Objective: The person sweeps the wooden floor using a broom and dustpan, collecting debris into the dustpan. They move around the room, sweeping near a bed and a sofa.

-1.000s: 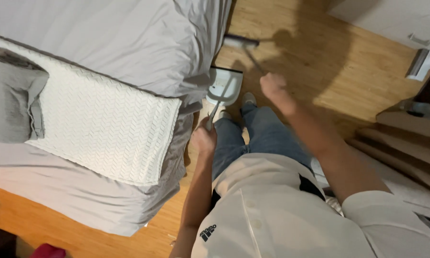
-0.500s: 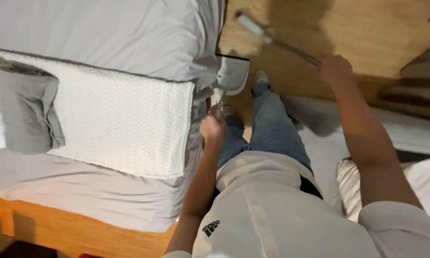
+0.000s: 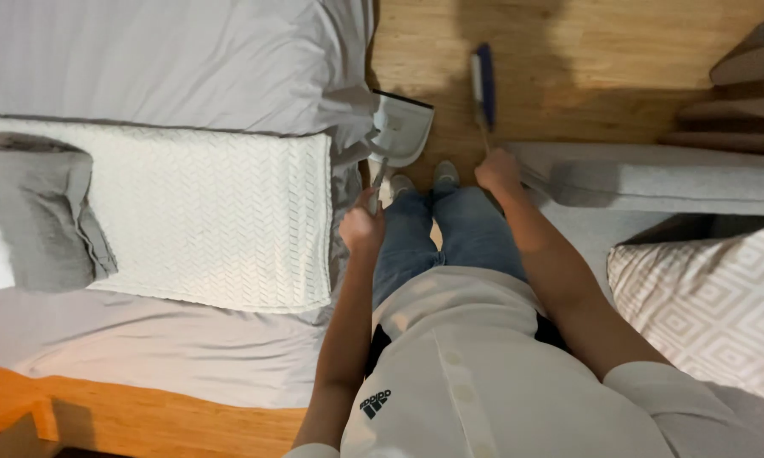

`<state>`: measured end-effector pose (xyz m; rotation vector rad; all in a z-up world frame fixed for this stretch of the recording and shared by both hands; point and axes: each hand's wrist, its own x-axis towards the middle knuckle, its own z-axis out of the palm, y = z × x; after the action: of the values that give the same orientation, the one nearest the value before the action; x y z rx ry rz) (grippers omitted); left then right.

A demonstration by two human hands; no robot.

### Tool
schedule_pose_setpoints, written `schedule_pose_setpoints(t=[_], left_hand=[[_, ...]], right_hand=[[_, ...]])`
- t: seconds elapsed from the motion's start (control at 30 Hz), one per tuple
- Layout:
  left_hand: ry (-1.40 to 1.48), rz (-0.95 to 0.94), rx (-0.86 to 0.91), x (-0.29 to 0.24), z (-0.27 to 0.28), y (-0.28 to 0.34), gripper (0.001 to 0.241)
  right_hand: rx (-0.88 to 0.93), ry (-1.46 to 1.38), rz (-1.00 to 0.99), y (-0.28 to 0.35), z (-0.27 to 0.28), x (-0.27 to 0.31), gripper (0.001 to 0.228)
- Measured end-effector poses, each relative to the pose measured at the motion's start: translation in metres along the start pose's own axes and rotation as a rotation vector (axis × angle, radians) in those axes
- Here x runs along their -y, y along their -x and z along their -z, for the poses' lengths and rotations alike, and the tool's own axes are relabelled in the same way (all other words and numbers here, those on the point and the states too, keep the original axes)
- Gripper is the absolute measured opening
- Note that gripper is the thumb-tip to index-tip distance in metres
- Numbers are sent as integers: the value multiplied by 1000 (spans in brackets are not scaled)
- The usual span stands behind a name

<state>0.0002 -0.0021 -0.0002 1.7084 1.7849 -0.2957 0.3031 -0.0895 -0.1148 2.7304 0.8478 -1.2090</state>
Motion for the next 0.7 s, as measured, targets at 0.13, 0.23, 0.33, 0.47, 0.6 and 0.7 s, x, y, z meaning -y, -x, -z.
schedule_pose_setpoints(t=[0.13,0.23,0.33,0.47,0.6,0.7], left_hand=[[7,-9,-10,-5,6,2,34],[45,-55,-35,0,8,-1,34],[71,-108,-43,-5,20,8,35],[56,-116,-74,-5,16,2,32],[26,-165,-101,-9,11,-8,33],[0,-195,-110,-6,6,-13,32]], right_hand=[[41,-23,67,-4,59,-20,33],[-73,-241,-28,-107,64,-153,21],[-127,-88,52,-44,134,-130,22],[-97,145,108,-41,92,-92,22],[-26,356,267,-4,66,-46,22],[44,308,318,8,94,-37,22]])
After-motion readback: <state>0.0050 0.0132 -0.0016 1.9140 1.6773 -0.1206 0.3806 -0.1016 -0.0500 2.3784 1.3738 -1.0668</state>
